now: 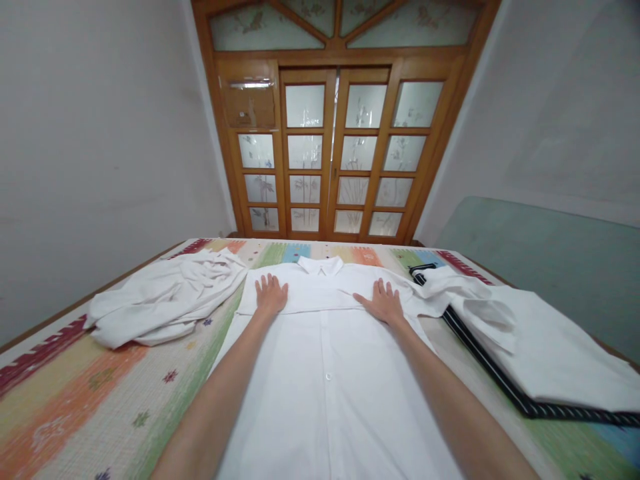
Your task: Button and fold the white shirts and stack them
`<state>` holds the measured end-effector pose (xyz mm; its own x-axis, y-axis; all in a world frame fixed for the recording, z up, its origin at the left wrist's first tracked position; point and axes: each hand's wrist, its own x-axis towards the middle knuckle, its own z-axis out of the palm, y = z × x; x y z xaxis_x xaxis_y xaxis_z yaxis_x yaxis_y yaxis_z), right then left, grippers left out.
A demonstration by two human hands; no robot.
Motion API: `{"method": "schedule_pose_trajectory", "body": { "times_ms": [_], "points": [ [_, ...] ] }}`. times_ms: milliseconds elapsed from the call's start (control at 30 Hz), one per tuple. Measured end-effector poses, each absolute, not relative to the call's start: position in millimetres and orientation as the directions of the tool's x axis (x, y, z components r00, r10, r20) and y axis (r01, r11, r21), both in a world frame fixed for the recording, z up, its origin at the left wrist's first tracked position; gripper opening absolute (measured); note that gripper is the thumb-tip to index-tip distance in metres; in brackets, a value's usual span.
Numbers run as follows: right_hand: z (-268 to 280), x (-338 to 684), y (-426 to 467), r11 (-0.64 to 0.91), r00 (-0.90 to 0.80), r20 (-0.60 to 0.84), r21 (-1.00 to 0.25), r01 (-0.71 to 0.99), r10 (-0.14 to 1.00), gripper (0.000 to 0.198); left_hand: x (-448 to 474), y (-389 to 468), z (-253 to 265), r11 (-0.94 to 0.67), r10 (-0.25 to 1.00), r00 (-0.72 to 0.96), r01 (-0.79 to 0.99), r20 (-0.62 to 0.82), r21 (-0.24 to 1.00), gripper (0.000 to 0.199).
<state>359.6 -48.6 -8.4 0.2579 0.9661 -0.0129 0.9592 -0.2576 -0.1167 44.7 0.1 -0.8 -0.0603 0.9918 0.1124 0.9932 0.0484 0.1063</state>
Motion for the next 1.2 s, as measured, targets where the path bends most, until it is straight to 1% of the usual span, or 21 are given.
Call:
{"method": "schedule_pose_trajectory", "body": {
  "times_ms": [100, 200, 300, 467, 600, 667, 733, 800, 867, 900, 1067, 1200],
  "points": [
    [-6.3, 362.9, -51.1, -0.209, 0.207, -0.028, -0.102, 0.973, 0.978, 0.110, 37.3, -6.4, 2.5, -0.041, 0.998, 0.036, 0.995, 0.053, 0.095, 0.074],
    [-4.5, 364.6, -54.3, -0.164, 0.162, -0.036, -0.091, 0.982, 0.986, 0.107, 21.7, -8.3, 5.0, -0.119, 0.993, 0.117, 0.988, 0.020, 0.094, 0.073],
    [-4.0, 363.9, -56.3, -0.164, 0.163, -0.023, -0.085, 0.983, 0.986, 0.096, 12.0, -9.3, 4.9, -0.148, 0.989, 0.146, 0.984, 0.027, 0.096, 0.070],
    [-4.2, 362.3, -57.7, -0.157, 0.159, 0.025, -0.062, 0.986, 0.987, 0.073, 12.5, -10.6, 0.8, -0.133, 0.990, 0.127, 0.986, 0.062, 0.097, 0.067],
    [-4.2, 362.5, -60.0, -0.041, 0.039, 0.072, 0.017, 0.999, 0.997, 0.060, 12.1, -9.7, -1.7, -0.139, 0.989, 0.132, 0.984, 0.071, 0.108, 0.065],
    [-3.5, 359.8, -61.0, 0.012, -0.014, 0.070, 0.028, 1.000, 0.997, 0.056, 11.6, -9.6, -2.3, -0.134, 0.989, 0.125, 0.985, 0.082, 0.113, 0.064],
    [-1.9, 351.8, -61.4, -0.001, 0.000, 0.057, 0.018, 1.000, 0.998, 0.056, 11.5, -10.0, -2.3, -0.129, 0.989, 0.119, 0.985, 0.086, 0.118, 0.064],
    [0.7, 336.5, -61.1, -0.053, 0.053, 0.032, -0.006, 0.999, 0.998, 0.060, 11.7, -10.7, -1.7, -0.131, 0.989, 0.121, 0.984, 0.085, 0.122, 0.065],
    [3.8, 314.4, -60.4, -0.074, 0.074, -0.002, -0.051, 0.996, 0.997, 0.065, 12.0, -11.5, -0.7, -0.133, 0.989, 0.123, 0.983, 0.080, 0.125, 0.066],
    [5.3, 301.5, -60.1, -0.060, 0.058, -0.016, -0.080, 0.995, 0.998, 0.066, 12.1, -11.9, -0.1, -0.131, 0.990, 0.122, 0.983, 0.075, 0.127, 0.066],
    [7.8, 240.5, -63.5, 0.140, -0.146, -0.020, -0.198, 0.970, 0.989, 0.071, 12.4, -12.3, 1.9, -0.117, 0.992, 0.110, 0.985, 0.063, 0.125, 0.066],
    [3.5, 223.4, -72.2, 0.319, -0.323, 0.016, -0.207, 0.925, 0.946, 0.074, 12.4, -10.7, 1.0, -0.117, 0.992, 0.109, 0.984, 0.064, 0.131, 0.066]
  ]
}}
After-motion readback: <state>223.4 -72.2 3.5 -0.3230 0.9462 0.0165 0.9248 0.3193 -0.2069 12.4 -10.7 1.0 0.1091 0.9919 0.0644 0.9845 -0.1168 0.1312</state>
